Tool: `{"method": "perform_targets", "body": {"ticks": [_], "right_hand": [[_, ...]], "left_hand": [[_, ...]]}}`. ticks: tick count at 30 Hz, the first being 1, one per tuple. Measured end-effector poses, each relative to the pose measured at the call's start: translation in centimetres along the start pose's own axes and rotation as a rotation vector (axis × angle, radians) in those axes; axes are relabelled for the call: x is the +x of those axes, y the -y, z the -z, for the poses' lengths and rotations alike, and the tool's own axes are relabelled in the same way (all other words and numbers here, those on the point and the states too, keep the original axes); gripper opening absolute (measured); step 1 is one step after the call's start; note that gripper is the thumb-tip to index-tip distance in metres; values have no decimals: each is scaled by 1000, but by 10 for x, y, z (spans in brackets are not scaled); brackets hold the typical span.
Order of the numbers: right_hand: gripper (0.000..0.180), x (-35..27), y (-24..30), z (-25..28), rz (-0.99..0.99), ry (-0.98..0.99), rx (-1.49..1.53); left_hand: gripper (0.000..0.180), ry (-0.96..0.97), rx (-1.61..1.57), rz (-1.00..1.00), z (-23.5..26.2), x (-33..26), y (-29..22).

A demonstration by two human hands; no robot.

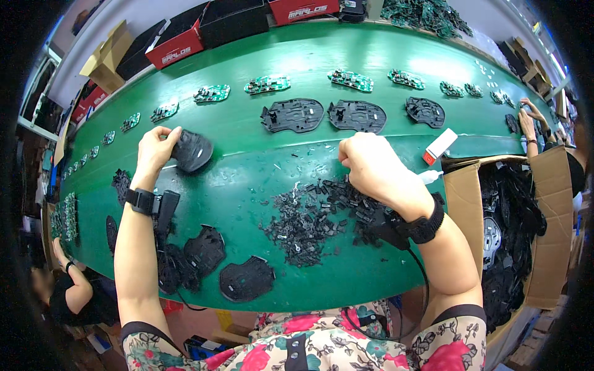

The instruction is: The person applies adhesive to black plastic housing components and inserts small white plastic pieces into them. They handle the components one by one, placing the finished units on a green table alongside other similar parts and circuit boards.

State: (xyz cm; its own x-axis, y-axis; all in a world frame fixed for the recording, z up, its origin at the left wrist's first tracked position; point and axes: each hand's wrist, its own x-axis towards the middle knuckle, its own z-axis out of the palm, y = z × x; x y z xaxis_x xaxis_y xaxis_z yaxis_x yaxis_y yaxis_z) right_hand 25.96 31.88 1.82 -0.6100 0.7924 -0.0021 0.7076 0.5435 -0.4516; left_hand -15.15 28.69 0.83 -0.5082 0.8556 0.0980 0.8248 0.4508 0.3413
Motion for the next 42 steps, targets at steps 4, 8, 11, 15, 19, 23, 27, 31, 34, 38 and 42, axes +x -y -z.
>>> {"method": "perform_targets", "body": {"ticks": [4,8,11,15,19,23,27,31,34,38,42], "right_hand": [[7,22,12,9,51,-94,48],[9,79,7,-10,78,-212,106],[10,117,-9,-26,32,-240,130],[10,141,-14,-37,-122,-118,135],[10,146,-21,-43,-215,-89,137],[11,150,-25,-38,-278,-57,97],[25,159,-27,-36,-408,-9,60],[32,164,-26,-37,-452,14,48],[30,163,-26,-38,-441,-3,42],[15,157,-42,-48,-382,-170,-61],[15,135,-16,-34,-235,-248,17]], "left_hand": [[42,154,-221,158,-11,-1,-30],[46,189,-232,131,-31,1,-49],[49,175,-149,-67,-44,3,-59],[57,114,-30,-237,-58,3,-52],[61,162,-33,-258,-57,1,-51],[62,210,-84,-212,-53,-5,-56],[60,114,49,-280,-46,-18,-67],[50,9,3,-353,-38,-30,-69],[37,76,-115,-461,-25,-42,-78],[20,422,-343,-583,-11,-75,-107],[19,628,-332,-596,-9,-104,-103]]}}
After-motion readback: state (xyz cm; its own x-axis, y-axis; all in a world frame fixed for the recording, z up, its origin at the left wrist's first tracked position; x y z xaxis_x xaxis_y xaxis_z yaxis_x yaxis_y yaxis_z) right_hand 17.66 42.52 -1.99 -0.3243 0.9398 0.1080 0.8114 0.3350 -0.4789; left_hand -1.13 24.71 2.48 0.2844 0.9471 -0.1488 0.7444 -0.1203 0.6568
